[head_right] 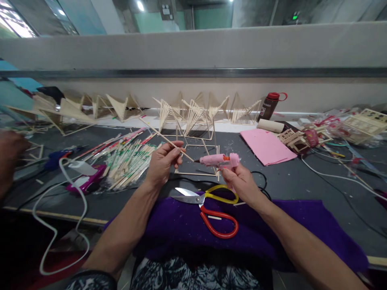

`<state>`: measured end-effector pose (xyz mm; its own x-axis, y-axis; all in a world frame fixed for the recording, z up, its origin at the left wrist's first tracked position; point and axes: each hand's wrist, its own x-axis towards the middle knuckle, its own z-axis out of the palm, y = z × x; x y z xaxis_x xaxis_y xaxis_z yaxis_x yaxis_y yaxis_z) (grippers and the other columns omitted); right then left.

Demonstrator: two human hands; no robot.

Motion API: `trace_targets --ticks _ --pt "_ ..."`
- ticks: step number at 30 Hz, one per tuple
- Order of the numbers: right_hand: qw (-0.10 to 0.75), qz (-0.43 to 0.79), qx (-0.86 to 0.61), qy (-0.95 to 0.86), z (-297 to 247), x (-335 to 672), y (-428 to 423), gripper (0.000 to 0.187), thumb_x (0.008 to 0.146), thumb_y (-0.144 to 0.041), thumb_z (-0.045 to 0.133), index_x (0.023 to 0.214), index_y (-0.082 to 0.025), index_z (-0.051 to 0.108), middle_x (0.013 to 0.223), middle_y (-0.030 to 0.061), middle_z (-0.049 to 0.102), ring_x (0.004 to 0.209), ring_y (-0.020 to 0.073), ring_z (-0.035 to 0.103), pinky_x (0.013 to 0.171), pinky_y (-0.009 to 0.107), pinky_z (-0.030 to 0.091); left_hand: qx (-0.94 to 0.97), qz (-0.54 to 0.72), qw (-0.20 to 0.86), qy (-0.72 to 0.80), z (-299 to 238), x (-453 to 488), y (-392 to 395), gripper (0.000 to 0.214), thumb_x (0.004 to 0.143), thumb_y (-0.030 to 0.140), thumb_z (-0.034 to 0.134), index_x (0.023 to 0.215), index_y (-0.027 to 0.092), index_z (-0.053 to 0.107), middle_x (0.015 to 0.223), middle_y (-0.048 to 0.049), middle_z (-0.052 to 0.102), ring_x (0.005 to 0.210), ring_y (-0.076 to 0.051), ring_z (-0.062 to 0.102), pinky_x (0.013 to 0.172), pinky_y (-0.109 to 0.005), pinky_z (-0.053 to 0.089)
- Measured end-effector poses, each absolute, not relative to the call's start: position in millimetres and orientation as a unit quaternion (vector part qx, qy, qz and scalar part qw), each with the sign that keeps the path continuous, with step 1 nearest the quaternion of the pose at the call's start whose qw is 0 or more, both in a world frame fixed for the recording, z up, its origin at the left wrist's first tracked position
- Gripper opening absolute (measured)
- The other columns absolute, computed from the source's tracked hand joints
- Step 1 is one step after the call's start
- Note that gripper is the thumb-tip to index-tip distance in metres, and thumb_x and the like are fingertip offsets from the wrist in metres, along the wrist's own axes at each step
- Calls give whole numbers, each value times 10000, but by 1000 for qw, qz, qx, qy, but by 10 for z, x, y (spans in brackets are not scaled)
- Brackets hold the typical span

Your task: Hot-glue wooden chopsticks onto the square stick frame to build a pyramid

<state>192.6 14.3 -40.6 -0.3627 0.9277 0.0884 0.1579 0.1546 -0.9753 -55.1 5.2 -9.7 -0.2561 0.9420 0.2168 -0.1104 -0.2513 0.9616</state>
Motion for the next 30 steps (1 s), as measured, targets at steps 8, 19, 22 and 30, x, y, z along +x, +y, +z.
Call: trace_targets --ticks 8,19,22,30 --pt "391 512 -405 -649 -388 1894 137 351 883 -501 557 672 -229 487 507 -38 473 456 104 369 460 272 287 452 646 408 460 -89 -548 49 289 740 319 717 971 148 681 823 -35 695 492 -55 542 398 -168 368" --pt "396 577 -398 -593 -359 1889 161 371 852 -523 595 696 -190 548 564 -12 546 461 86 424 441 244 306 453 653 398 458 -77 -547 59 284 734 310 723 972 160 689 822 -31 696 486 -55 536 397 -170 374" --pt "410 661 -365 -511 -337 1901 219 384 812 -562 624 850 -180 614 759 34 668 515 95 504 450 233 357 454 655 385 465 -52 -545 69 263 728 279 722 958 154 692 800 -30 691 491 -59 538 406 -170 391" --pt "404 726 -305 -465 -321 1967 328 484 863 -633 512 975 -190 671 847 64 715 593 118 576 552 244 481 465 650 377 468 -13 -531 95 246 723 262 715 947 160 704 809 -33 693 498 -61 536 396 -159 378"
